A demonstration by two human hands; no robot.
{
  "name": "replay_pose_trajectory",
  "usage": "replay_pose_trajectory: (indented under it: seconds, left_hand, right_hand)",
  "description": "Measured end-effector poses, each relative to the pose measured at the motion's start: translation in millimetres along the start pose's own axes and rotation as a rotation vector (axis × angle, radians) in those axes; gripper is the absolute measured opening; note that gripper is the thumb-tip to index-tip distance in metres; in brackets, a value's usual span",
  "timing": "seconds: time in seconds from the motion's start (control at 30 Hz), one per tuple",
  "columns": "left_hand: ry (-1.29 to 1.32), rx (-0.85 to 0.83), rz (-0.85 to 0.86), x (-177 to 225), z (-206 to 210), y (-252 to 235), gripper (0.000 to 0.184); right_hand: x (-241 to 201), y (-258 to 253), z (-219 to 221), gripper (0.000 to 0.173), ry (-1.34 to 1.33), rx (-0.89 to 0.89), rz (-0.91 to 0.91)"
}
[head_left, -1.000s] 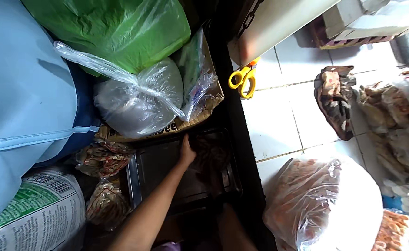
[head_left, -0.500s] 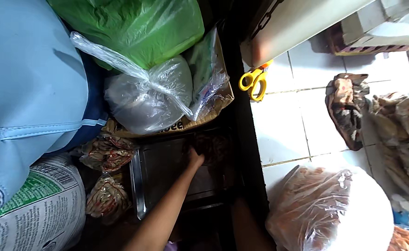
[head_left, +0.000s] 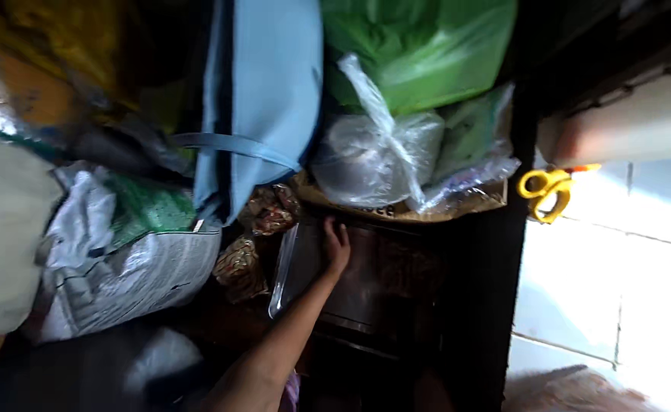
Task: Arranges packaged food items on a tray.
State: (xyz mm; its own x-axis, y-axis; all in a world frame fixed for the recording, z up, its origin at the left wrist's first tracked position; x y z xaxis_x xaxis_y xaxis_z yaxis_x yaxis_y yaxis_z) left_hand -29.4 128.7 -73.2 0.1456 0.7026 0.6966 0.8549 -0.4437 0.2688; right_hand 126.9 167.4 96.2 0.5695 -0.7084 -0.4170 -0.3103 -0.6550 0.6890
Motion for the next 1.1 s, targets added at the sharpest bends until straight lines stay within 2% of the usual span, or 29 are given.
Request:
replay_pose_trajectory:
  seconds: [0.03,0.07,0.1,0.17,0.2,0.27,0.33,0.37,0.43,0.47,0.53,0.6,0.7,0.77,0.8,0.83,0.9,0.97,1.03,1.1]
  left_hand:
    - [-0.104,0.172,-0.034,-10.5,-21.8,-23.9,0.059]
    - [-0.206,0.247,-0.115,-20.7,-42.1,-47.8,0.079]
    - [-0.302,0.212,-0.227,-27.3,-58.3,-69.0,0.098]
    - [-0.402,0.038,-0.365,-28.4,-73.4,-101.8,0.109]
    - [-0.404,-0.051,-0.388,-25.8,-75.2,-112.9,0.104]
    - [-0.364,-0.209,-0.438,-16.9,-81.5,-120.7,0.082]
    - [-0.240,-0.281,-0.442,-8.1,-103.5,-111.5,0.069]
    - [-0.176,-0.266,-0.404,-14.2,-118.2,-103.4,0.067]
    - [-0.115,-0.230,-0.295,-43.7,-146.4,-82.0,0.071]
    - [-0.104,-0.254,-0.254,-49.9,-165.5,-63.0,0.078]
    - [-0.103,-0.344,-0.216,-50.1,-207.3,-11.2,0.081]
    - [-0.085,-0.435,-0.142,-42.7,-241.0,40.2,0.068]
    - [-0.007,-0.577,0.016,-49.3,-253.0,95.0,0.058]
    - [0.042,-0.690,-0.038,-58.5,-251.5,107.4,0.065]
    - [0.097,-0.744,-0.134,-63.9,-250.9,107.5,0.069]
    - [0.180,-0.781,-0.254,-70.9,-250.3,107.7,0.069]
    - [0.359,-0.822,-0.474,-93.1,-246.9,102.4,0.068]
    - [0.500,-0.807,-0.637,-119.3,-233.7,92.9,0.066]
    - [0.544,-0.704,-0.744,-144.9,-220.1,82.7,0.058]
    - [0.550,-0.580,-0.804,-160.8,-209.0,70.4,0.045]
  right_hand:
    - [67.8,-23.2,19.7,0.038,0.039,0.122,-0.367]
    - [137.9,-55.3,46.0,0.042,-0.018,0.327,-0.759]
    - [170.6,-59.6,55.3,0.051,0.009,0.275,-0.791]
    - [182.0,-26.3,68.6,0.054,0.064,0.077,-0.574]
    - [183.0,-14.7,77.4,0.053,0.083,0.032,-0.582]
    - [179.6,-3.5,88.6,0.045,0.121,-0.011,-0.777]
    - [167.6,-3.2,94.1,0.033,0.099,-0.087,-0.884]
    - [159.7,-1.3,95.1,0.030,0.062,-0.153,-0.877]
    - [135.5,9.4,93.1,0.028,-0.069,-0.363,-0.738]
    - [123.1,16.0,92.8,0.033,-0.144,-0.473,-0.654]
    - [111.6,26.8,96.7,0.057,-0.252,-0.674,-0.498]
    - [113.6,35.4,107.6,0.078,-0.360,-0.831,-0.309]
    - [140.3,46.6,125.6,0.107,-0.638,-1.002,-0.130]
    - [153.4,54.5,125.4,0.127,-0.774,-1.094,-0.065]
    - [158.0,56.9,119.4,0.126,-0.767,-1.078,-0.048]
    - [166.5,57.2,108.1,0.115,-0.711,-1.002,-0.066]
    - [191.4,50.9,82.2,0.075,-0.475,-0.631,-0.097]
    - [226.8,27.7,58.5,0.054,-0.308,-0.310,0.033]
    - [270.7,-0.5,52.4,0.048,-0.344,-0.200,0.241]
    - [287.1,-17.1,56.0,0.045,-0.338,-0.248,0.326]
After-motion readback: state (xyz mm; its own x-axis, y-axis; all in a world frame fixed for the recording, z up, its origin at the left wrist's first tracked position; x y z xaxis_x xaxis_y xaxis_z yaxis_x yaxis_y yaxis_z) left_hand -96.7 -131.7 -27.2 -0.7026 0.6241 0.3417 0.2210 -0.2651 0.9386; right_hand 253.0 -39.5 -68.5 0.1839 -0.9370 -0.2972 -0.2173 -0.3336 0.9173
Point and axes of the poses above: each hand's wrist, its own y-axis away from the middle knuckle, its own z-axis out of the palm, x = y × z, the point moved 1 cm from there along -y, towards the middle knuckle, and after that the axes turned 7 degrees about -z, right-handed, at the moved point
